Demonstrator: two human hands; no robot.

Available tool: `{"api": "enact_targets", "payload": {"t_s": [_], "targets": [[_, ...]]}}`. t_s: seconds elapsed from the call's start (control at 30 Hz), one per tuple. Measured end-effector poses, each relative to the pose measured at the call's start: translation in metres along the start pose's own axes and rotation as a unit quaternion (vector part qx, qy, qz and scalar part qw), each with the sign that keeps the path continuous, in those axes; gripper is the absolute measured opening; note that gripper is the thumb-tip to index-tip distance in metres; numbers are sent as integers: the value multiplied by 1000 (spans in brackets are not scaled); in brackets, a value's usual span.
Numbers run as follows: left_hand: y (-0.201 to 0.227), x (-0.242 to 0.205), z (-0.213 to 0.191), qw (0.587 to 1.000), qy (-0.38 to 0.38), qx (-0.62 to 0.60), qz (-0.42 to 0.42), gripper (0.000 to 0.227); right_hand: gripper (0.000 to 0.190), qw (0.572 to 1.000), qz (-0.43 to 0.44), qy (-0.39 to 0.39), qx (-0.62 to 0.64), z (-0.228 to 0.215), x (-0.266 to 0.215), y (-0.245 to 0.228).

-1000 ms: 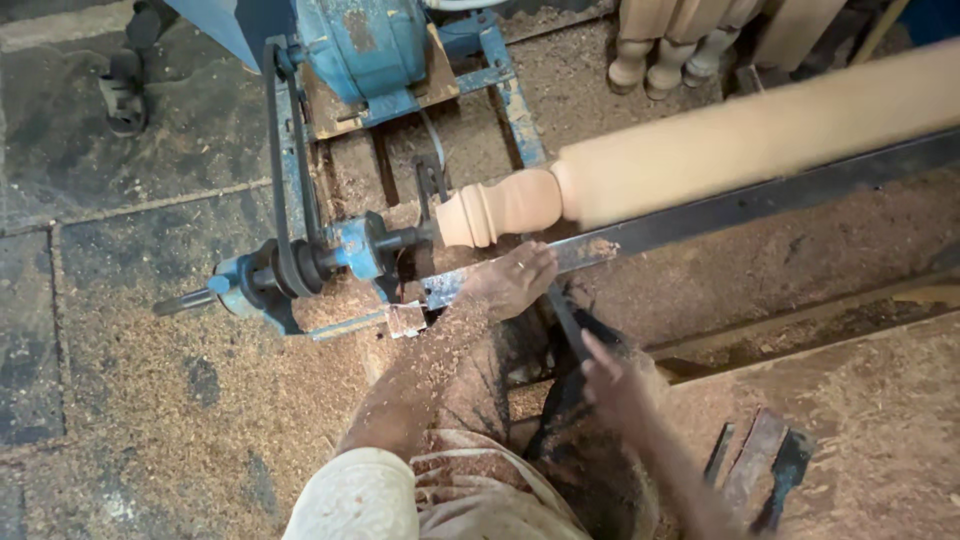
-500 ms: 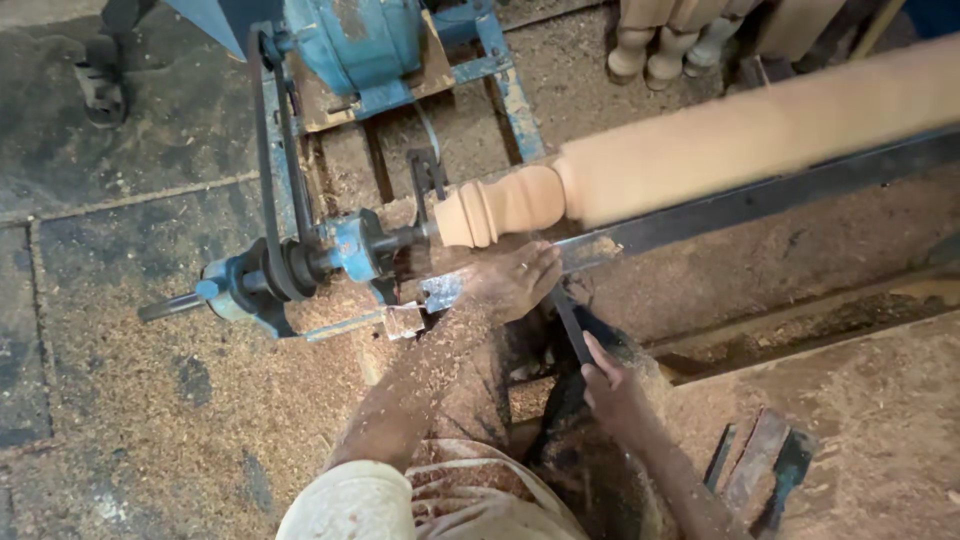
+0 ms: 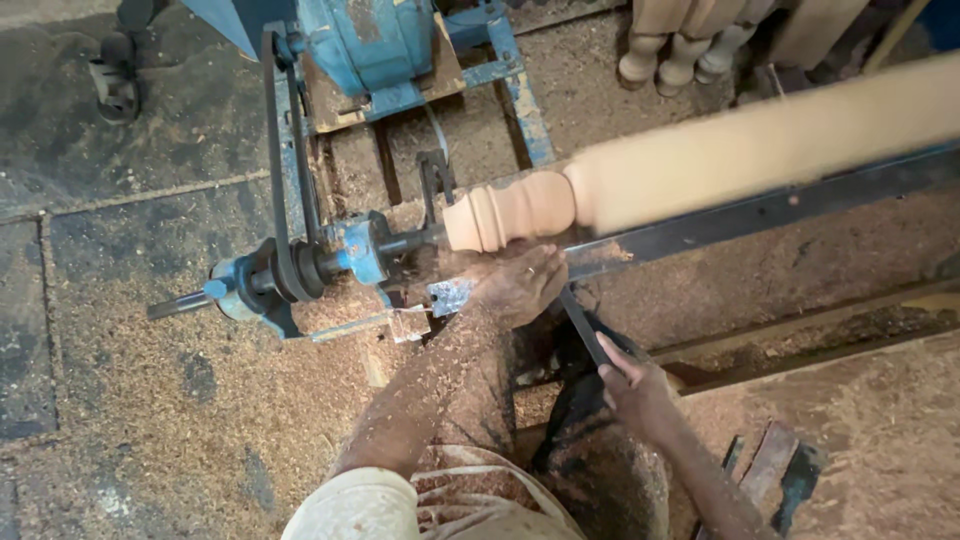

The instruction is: The person uses a chisel to shape a rotating wooden piece on a lathe, creating a decorative turned form. The person holds the chisel with both hands and carefully guides it along the spinning wood to remove material and form curves.

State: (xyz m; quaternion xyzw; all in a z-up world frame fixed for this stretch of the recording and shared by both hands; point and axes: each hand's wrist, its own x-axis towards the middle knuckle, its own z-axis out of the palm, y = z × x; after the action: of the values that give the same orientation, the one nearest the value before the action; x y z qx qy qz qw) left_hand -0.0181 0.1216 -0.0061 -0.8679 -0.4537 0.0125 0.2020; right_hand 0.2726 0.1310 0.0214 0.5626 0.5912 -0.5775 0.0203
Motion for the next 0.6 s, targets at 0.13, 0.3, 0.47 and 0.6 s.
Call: {"api": "enact_targets", "payload": {"t_s": [0.13,0.3,0.47,0.6], "targets": [[-2,3,-7,996,-71,-62,-11,65,58,998,3,-21,-62,-8,-6,-15],[-4,9,-20,992,-127,7,19,64,55,995,64,-40,-67,-15,-12,-36],[-6,7,-22,990,-140,11,10,66,60,996,44,-65,-44,-24,-9,-49],[1,3,-12,998,-59,11,-30,58,57,994,70,-64,-54,-25,-6,-49]]}}
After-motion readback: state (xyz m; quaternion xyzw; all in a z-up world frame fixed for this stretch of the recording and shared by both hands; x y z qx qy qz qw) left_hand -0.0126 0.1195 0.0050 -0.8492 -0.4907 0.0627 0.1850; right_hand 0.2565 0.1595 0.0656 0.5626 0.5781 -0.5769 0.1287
